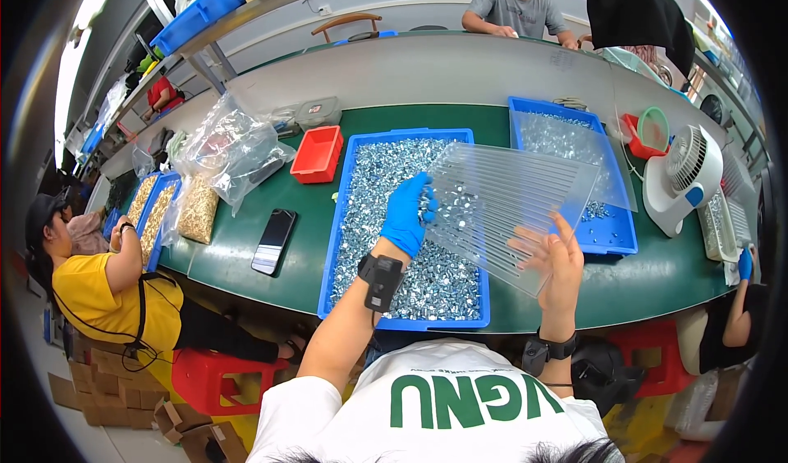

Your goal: The person uses tweezers to arrange small metal nuts into rows on a plastic sheet, then lifts the sheet to pour them into a blue tray. They then empty a red bin into a bag under the table and shake a grooved tray over the blue tray.

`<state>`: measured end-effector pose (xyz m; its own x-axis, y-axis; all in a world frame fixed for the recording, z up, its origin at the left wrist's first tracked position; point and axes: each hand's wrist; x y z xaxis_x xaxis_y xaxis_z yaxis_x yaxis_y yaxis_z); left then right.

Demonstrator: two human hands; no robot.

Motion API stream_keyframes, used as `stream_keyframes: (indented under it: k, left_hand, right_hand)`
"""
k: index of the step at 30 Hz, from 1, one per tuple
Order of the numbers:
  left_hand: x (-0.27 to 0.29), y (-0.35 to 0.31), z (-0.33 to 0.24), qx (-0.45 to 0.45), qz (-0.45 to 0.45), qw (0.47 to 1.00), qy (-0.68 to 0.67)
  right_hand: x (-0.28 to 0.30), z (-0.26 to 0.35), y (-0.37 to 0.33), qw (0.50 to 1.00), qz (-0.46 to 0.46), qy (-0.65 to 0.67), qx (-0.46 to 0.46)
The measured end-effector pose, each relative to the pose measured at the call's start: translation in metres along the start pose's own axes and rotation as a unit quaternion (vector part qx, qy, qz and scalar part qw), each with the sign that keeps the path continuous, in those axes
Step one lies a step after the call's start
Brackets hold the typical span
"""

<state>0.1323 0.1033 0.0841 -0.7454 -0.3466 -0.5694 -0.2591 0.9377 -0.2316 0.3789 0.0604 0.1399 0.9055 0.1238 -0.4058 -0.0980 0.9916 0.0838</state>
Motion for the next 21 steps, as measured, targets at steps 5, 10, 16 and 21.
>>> stream_keyframes:
  k: [5, 10, 16, 21]
  left_hand:
    - [-0.005, 0.002, 0.011, -0.011, -0.007, 0.986, -0.164]
    - [-0.052, -0.019, -0.003, -0.039, 0.132, 0.990, -0.019]
    - [-0.029, 0.018, -0.005, -0.289, 0.227, 0.823, 0.434]
    - [-0.019, 0.042, 0.011, -0.271, 0.177, 0.613, 0.720]
  right_hand:
    - [-0.001, 0.000, 0.000, 1.000, 0.003, -0.001, -0.001]
    - [0.002, -0.002, 0.001, 1.000, 0.001, 0.005, -0.007]
    - [0.001, -0.001, -0.004, 1.000, -0.007, -0.004, -0.012]
    - [-0.001, -0.002, -0.003, 1.000, -0.004, -0.006, -0.015]
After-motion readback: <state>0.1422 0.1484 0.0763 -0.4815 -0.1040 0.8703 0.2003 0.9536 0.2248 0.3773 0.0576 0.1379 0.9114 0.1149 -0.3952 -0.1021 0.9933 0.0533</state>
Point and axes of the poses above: each hand's wrist, its own y-axis towards the middle knuckle, its own x-axis out of the back of the hand, z = x × y, and after that the axes turned 2 degrees about -z, right-handed
